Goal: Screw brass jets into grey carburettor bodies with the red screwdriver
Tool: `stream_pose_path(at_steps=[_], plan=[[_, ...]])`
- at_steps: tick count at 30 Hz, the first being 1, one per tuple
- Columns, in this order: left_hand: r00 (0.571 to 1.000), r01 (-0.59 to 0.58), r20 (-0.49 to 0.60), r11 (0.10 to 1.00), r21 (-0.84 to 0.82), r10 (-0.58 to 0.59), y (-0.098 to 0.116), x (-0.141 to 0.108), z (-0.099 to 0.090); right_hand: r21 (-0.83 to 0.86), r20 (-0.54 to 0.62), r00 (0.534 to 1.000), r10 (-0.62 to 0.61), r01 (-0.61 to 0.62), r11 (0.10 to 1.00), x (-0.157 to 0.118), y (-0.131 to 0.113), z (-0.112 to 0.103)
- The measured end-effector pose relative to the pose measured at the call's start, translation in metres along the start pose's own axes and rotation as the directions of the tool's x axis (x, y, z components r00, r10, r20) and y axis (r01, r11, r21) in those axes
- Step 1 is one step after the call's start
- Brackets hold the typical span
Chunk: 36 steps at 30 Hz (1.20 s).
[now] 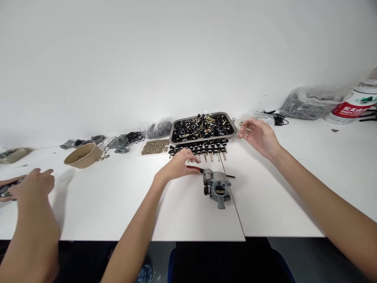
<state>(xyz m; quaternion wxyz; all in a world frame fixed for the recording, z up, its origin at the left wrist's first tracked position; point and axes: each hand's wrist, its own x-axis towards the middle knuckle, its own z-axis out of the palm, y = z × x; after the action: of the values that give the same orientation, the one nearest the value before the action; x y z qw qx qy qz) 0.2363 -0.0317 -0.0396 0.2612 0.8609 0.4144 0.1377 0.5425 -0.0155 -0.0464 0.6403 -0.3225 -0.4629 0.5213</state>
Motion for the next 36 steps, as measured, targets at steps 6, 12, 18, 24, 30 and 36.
stream_pose_path(at_steps=[6, 12, 18, 24, 30, 36], plan=[[0.990, -0.030, 0.137, 0.999, 0.044, 0.023, -0.002, 0.000, 0.014, 0.012, -0.125, 0.992, -0.022, 0.024, 1.000, 0.008, -0.004, -0.015], [0.979, -0.045, -0.205, 0.972, -0.232, -0.003, -0.003, -0.005, -0.022, -0.232, -0.368, 0.880, -0.301, 0.227, 0.946, 0.018, -0.005, -0.048], [0.822, -0.281, -0.515, 0.613, -0.739, -0.243, -0.033, -0.005, -0.053, -0.909, -0.096, 0.825, -0.556, 0.155, 0.386, 0.022, 0.010, -0.085], [0.775, -0.357, -0.485, 0.352, -0.865, -0.405, -0.071, -0.020, -0.056, -0.949, 0.215, 0.858, -0.467, 0.297, 0.108, 0.026, 0.031, -0.088], [0.446, -0.439, -0.701, 0.547, -0.713, -0.556, -0.089, -0.019, -0.060, -0.967, 0.205, 0.926, -0.317, 0.241, 0.080, 0.023, 0.042, -0.083], [0.213, -0.411, -0.785, 0.676, -0.612, -0.581, -0.101, -0.019, -0.065, -0.987, 0.163, 0.975, -0.148, 0.163, -0.008, 0.021, 0.046, -0.083]])
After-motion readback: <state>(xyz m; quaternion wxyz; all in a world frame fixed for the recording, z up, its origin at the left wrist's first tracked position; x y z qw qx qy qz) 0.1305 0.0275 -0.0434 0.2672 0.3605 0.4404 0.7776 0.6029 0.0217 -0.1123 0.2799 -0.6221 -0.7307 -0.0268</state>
